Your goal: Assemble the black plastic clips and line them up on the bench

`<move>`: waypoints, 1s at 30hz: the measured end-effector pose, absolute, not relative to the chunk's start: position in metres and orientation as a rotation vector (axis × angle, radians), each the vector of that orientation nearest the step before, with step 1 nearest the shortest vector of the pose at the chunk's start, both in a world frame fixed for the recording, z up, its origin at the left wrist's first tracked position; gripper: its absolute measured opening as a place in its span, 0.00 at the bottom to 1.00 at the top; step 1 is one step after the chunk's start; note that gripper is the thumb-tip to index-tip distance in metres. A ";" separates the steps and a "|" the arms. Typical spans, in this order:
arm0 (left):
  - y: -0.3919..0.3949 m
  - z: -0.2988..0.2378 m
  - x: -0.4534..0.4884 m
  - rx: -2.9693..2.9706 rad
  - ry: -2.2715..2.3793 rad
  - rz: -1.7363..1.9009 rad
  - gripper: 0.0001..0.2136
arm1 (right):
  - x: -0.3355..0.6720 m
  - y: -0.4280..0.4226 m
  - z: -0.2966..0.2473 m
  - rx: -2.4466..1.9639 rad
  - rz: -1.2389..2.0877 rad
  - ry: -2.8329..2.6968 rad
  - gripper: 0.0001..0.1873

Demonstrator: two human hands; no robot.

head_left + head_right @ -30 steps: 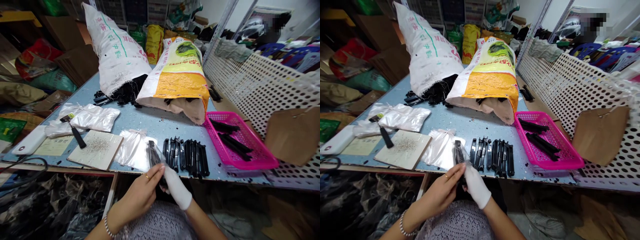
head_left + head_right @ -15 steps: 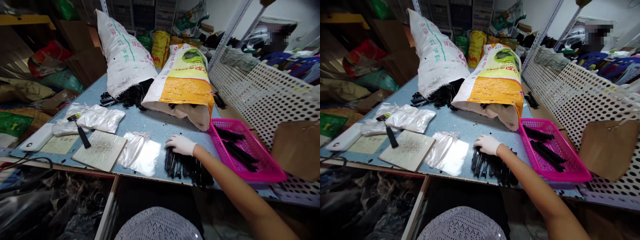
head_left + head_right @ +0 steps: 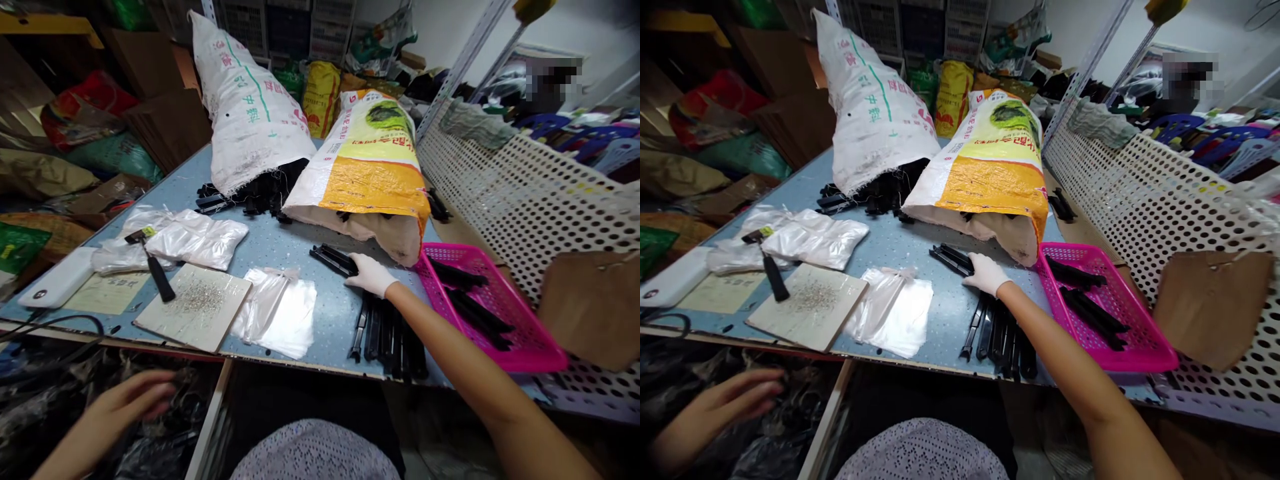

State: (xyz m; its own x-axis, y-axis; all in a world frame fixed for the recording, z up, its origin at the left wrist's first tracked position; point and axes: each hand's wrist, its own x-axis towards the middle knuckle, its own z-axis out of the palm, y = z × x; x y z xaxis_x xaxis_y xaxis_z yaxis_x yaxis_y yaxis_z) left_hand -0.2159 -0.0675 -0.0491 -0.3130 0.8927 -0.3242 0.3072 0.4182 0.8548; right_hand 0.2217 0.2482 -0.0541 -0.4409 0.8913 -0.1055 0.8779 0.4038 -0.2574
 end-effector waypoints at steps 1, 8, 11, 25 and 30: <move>-0.048 -0.054 -0.192 1.055 1.693 0.811 0.17 | 0.219 0.246 -0.058 -1.662 0.414 -2.545 0.40; 0.068 -0.074 -0.016 1.732 1.844 0.829 0.06 | 0.218 0.239 -0.057 -1.653 0.404 -2.330 0.36; 0.075 -0.087 -0.016 1.726 1.793 0.826 0.08 | 0.222 0.223 -0.041 -1.560 0.399 -2.321 0.30; 0.076 -0.098 -0.061 1.519 1.615 1.024 0.05 | 0.174 0.038 -0.044 -1.109 2.132 -0.778 0.15; 0.065 -0.084 -0.070 1.806 1.578 1.030 0.16 | 0.174 0.018 -0.062 -1.254 2.239 -0.561 0.20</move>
State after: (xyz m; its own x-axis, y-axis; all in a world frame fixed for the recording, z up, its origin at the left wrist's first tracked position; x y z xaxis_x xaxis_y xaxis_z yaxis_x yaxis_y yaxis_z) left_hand -0.0702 0.0652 -0.0840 0.0292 0.9790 0.2019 0.5787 -0.1813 0.7952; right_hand 0.1738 0.0184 -0.0622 -0.4438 0.6104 -0.6561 -0.2290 -0.7851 -0.5755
